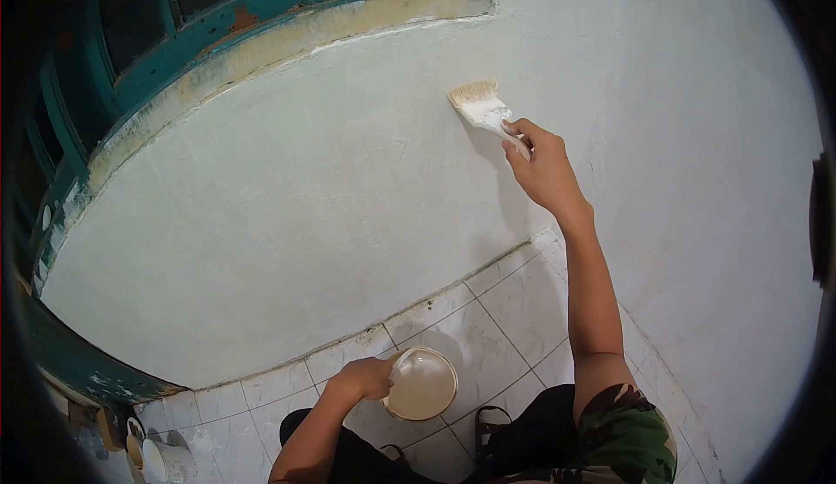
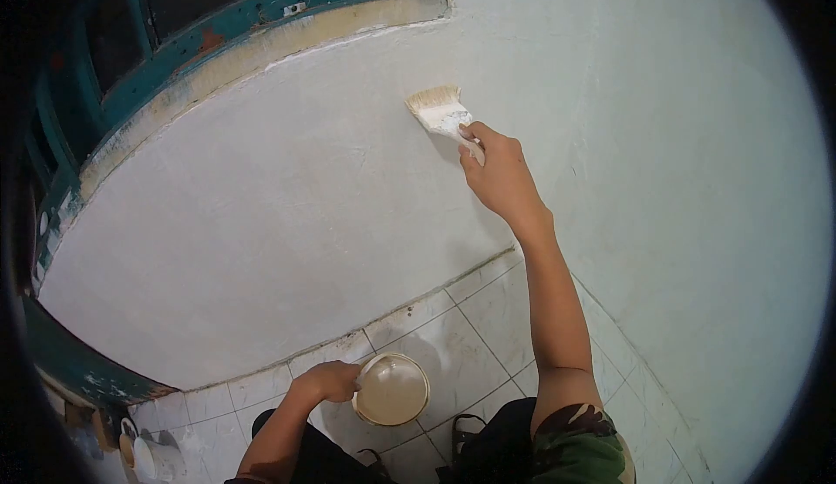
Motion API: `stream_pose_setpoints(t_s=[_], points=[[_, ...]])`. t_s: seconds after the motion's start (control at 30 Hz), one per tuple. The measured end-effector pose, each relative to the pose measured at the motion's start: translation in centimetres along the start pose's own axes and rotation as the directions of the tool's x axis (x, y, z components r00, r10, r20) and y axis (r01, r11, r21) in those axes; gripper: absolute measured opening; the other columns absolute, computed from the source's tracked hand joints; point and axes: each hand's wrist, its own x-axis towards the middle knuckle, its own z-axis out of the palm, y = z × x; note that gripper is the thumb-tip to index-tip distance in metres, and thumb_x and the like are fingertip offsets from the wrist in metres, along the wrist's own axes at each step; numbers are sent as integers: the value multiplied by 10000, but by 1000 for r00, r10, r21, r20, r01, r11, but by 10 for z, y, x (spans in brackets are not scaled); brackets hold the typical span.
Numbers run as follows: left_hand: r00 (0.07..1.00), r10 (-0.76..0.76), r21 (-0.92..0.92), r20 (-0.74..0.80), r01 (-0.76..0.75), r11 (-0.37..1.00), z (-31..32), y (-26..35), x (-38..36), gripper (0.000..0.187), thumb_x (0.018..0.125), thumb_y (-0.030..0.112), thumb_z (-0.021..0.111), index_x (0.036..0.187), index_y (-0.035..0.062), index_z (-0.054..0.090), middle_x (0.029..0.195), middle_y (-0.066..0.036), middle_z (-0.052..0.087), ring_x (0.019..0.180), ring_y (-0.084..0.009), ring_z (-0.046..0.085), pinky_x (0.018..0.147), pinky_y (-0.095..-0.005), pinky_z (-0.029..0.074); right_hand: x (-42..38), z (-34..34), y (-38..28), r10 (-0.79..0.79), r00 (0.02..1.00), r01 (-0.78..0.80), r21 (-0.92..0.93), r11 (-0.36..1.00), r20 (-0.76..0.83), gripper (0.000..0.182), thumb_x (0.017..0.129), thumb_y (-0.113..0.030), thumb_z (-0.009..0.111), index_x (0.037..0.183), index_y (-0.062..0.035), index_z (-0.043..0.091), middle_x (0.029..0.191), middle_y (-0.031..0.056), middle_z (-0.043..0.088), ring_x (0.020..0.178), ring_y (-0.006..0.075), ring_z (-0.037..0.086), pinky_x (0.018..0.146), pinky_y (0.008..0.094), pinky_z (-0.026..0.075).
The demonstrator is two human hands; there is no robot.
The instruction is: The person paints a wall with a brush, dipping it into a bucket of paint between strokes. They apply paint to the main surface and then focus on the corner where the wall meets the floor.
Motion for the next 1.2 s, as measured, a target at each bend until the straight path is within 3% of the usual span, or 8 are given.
stream_pose_setpoints(t_s=[0.1,0.43,0.5,0.63,0.73,0.83,1.03,1.2], points=[[1000,-11,5,1,11,1000,-1,2,-5,375,925,268,597,1160,-23,622,1061,-274,678,1036,-422,650,904,-479,504,-2,-9,-11,74,994,-72,-28,997,76,295,921,-99,615,1175,51,625,1008,260,693,888,355,686,837,397,507],[1000,-18,3,7,18,1000,-4,5,-4,376,925,271,591,1145,-32,622,1070,-276,675,1049,-416,647,908,-478,502,-2,-17,-11,101,987,-92,-79,993,124,300,915,-101,622,1176,46,631,1030,275,691,921,371,685,866,405,512],[1000,-11,12,6,11,1000,-2,3,-1,377,923,272,592,1140,-35,622,1068,-275,675,1047,-416,647,907,-478,502,0,-16,-1,87,989,-77,-85,993,118,282,917,-128,644,1162,11,648,778,114,603,679,183,493,676,338,446],[1000,-6,21,-3,6,1000,0,2,-1,371,921,275,594,1135,-27,625,1068,-270,677,1040,-416,649,903,-478,505,2,-25,16,59,990,-44,-112,993,128,282,899,-128,657,1140,17,651,765,102,585,674,176,489,673,331,445],[1000,-11,16,-8,11,1000,-3,5,-1,366,918,270,596,1136,-23,627,1067,-271,677,1037,-417,650,898,-477,508,5,-42,12,56,993,-44,-111,993,100,322,855,-133,646,1139,18,662,891,192,688,785,279,653,794,367,513],[1000,-12,22,0,12,1000,1,0,6,361,915,265,600,1131,-24,632,1063,-274,678,1037,-419,651,893,-476,509,11,-50,14,122,990,-119,44,992,-71,310,829,-112,616,1109,18,651,808,78,594,685,137,510,637,303,450],[1000,8,1,19,-8,1000,-8,3,11,357,906,266,612,1096,-34,653,1050,-280,680,1038,-421,651,888,-475,508,35,-25,18,-71,909,199,278,940,-412,290,898,-103,607,1162,17,627,827,61,605,703,95,498,633,270,443],[999,19,-7,30,-19,1000,-15,4,11,360,899,269,622,1084,-37,662,1047,-280,679,1039,-427,648,883,-475,505,58,-20,8,-42,880,197,282,939,-473,287,912,-101,609,1171,19,636,894,103,658,702,109,514,645,272,456]])
